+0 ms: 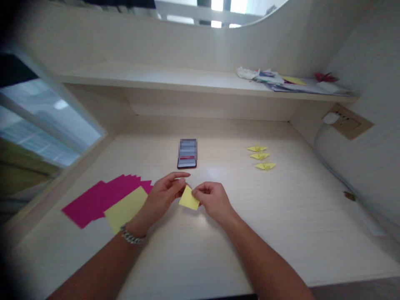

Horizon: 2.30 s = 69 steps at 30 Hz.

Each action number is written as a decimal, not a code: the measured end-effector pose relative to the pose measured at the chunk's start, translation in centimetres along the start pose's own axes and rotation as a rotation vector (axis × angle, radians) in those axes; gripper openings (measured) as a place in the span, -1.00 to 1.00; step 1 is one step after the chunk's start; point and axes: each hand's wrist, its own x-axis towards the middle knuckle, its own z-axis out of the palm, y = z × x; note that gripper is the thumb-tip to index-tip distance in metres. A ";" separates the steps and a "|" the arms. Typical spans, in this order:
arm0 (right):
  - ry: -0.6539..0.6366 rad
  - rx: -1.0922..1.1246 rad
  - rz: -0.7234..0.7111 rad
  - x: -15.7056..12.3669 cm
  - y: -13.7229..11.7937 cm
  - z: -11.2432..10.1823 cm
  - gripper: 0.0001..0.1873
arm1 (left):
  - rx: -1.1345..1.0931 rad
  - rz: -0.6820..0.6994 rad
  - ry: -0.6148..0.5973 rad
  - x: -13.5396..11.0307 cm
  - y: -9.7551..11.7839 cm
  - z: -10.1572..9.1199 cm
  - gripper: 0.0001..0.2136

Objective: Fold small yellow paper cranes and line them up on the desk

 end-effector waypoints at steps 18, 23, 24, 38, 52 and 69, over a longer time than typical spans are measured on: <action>-0.027 -0.181 -0.084 -0.1 0.5 -0.2 -0.85 | 0.079 0.037 -0.017 -0.3 0.0 0.2 -0.78; -0.070 -0.285 -0.107 -0.1 0.6 -0.2 -0.82 | 0.135 0.117 0.078 -0.6 -0.3 0.4 -0.85; -0.078 -0.305 -0.109 -0.1 0.6 -0.3 -0.82 | 0.129 0.131 0.092 -0.7 -0.3 0.5 -0.85; -0.065 -0.489 -0.153 -0.4 -0.1 -0.8 -0.82 | 0.093 0.136 0.130 -0.4 -0.6 -0.1 -0.76; -0.026 -0.465 -0.176 -0.2 -0.1 -0.5 -0.85 | 0.166 0.105 0.083 -1.1 -0.5 1.1 -0.75; 0.021 -0.119 -0.096 0.7 -0.7 -2.2 -0.81 | 0.014 0.131 0.354 -0.2 0.1 -0.2 -0.66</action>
